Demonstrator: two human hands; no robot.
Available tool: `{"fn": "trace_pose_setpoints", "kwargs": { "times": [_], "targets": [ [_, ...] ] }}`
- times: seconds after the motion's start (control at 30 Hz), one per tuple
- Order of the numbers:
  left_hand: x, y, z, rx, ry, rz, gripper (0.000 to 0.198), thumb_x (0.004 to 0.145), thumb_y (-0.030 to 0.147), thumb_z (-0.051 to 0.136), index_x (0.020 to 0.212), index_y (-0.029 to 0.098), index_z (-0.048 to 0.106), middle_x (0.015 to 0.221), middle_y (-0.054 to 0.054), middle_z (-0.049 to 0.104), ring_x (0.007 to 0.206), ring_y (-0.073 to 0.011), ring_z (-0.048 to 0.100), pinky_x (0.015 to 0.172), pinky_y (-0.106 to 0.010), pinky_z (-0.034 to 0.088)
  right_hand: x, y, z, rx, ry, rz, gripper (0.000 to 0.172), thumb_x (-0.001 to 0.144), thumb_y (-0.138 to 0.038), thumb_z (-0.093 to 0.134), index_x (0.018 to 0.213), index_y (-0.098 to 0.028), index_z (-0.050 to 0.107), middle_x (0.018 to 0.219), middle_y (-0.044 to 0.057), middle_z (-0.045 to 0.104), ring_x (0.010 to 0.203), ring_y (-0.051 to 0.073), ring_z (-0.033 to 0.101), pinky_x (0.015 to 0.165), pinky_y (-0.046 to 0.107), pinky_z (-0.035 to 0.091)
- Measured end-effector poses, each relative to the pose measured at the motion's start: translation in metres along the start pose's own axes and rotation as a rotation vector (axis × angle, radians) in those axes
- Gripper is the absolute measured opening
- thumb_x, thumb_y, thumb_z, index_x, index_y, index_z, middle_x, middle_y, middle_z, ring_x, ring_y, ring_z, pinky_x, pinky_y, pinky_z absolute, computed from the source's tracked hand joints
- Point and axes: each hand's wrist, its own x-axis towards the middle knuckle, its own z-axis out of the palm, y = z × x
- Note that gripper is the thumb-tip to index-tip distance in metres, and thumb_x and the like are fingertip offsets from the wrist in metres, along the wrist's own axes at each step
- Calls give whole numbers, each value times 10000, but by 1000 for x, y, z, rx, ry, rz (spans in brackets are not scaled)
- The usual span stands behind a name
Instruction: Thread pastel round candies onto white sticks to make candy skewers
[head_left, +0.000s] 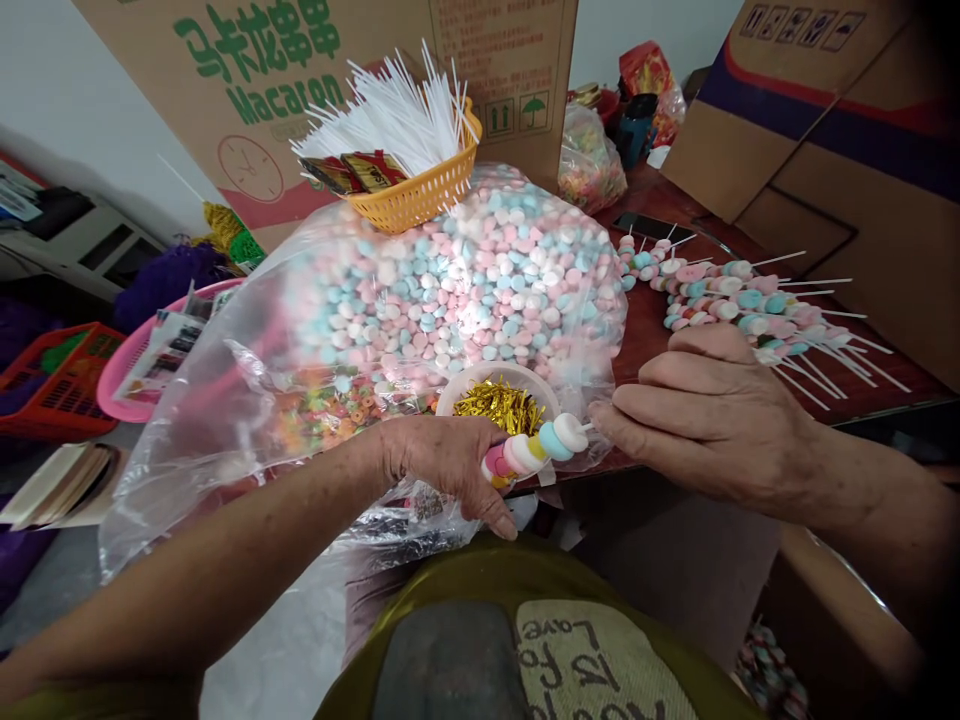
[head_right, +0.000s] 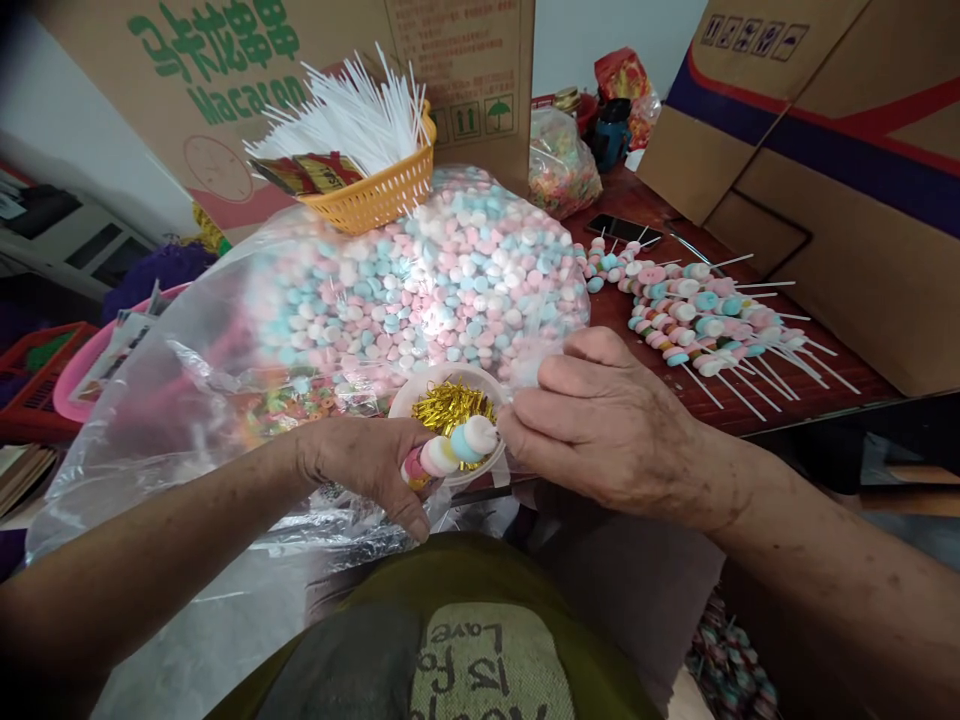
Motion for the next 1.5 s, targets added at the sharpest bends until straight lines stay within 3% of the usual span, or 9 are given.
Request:
{"fn": "trace_pose_setpoints", "kwargs": {
  "times": [0.3, 0.5, 0.67, 0.73, 0.83, 0.93, 1.07, 1.3, 1.5],
  "targets": [
    [17, 14, 7, 264, 177, -5, 352, 654, 408, 740, 889, 174, 620, 771, -8, 661, 704, -175, 606, 616, -260, 432, 13, -15, 21, 242, -188, 40, 203, 800, -50, 409, 778, -168, 572, 692, 26, 584, 621, 151, 441, 640, 332, 248],
    [-1, 18, 5, 477, 471, 140, 768, 648, 467, 761, 1297, 213, 437, 1187, -81, 612, 1042, -251, 570, 857, -320, 437, 8, -17, 43, 322, -165, 209, 194, 854, -106, 402, 760, -158, 563, 689, 37, 576, 635, 148, 468, 621, 285, 278],
    [-26, 1, 16, 866, 737, -169, 637, 781, 274, 642, 1350, 173, 374, 1069, -131, 646, 989, -294, 579, 879, -430, 409, -5, -3, 34, 482, -166, 442, 229, 949, -252, 399, 831, -170, 578, 666, 17, 561, 625, 135, 497, 590, 257, 314],
    [-27, -9, 19, 786, 709, -201, 398, 842, 188, 507, 1239, 164, 479, 914, -94, 660, 833, -228, 597, 766, -365, 441, -6, -2, 30, 472, -139, 403, 222, 946, -239, 406, 829, -174, 584, 675, 20, 572, 636, 135, 510, 592, 260, 322],
    [-29, -20, 15, 387, 397, -1, 144, 848, 254, 518, 949, 183, 593, 716, 2, 598, 619, -117, 519, 591, -238, 409, -4, -1, 22, 308, -45, 218, 223, 921, -184, 413, 780, -182, 585, 708, 41, 597, 672, 154, 511, 633, 298, 331],
    [-31, -25, 4, 21, 108, 113, 165, 748, 310, 668, 776, 173, 580, 592, 59, 502, 509, -63, 414, 489, -190, 342, -4, 0, 11, 146, 14, 74, 207, 910, -160, 416, 844, -207, 606, 719, 39, 610, 668, 165, 484, 667, 344, 329],
    [-28, -28, -2, -79, -37, 69, 227, 671, 307, 738, 798, 166, 615, 569, 63, 508, 493, -66, 438, 456, -189, 340, -8, -3, -2, 47, 59, 34, 218, 905, -117, 447, 1019, -243, 583, 793, 28, 638, 749, 181, 483, 767, 390, 350],
    [-16, -24, 8, -185, 34, 63, 190, 688, 273, 714, 723, 167, 559, 587, 47, 550, 530, -96, 508, 507, -219, 405, -12, -15, 12, 87, 17, 46, 151, 900, -134, 467, 951, -209, 588, 777, 30, 630, 705, 160, 494, 733, 365, 359],
    [-9, -18, 12, 194, 342, 97, 246, 733, 318, 681, 937, 192, 625, 751, 30, 622, 655, -112, 530, 584, -220, 378, -15, -17, 14, 196, -49, 158, 183, 861, -100, 432, 778, -163, 582, 728, 67, 605, 674, 174, 514, 664, 327, 348]
  ]
}}
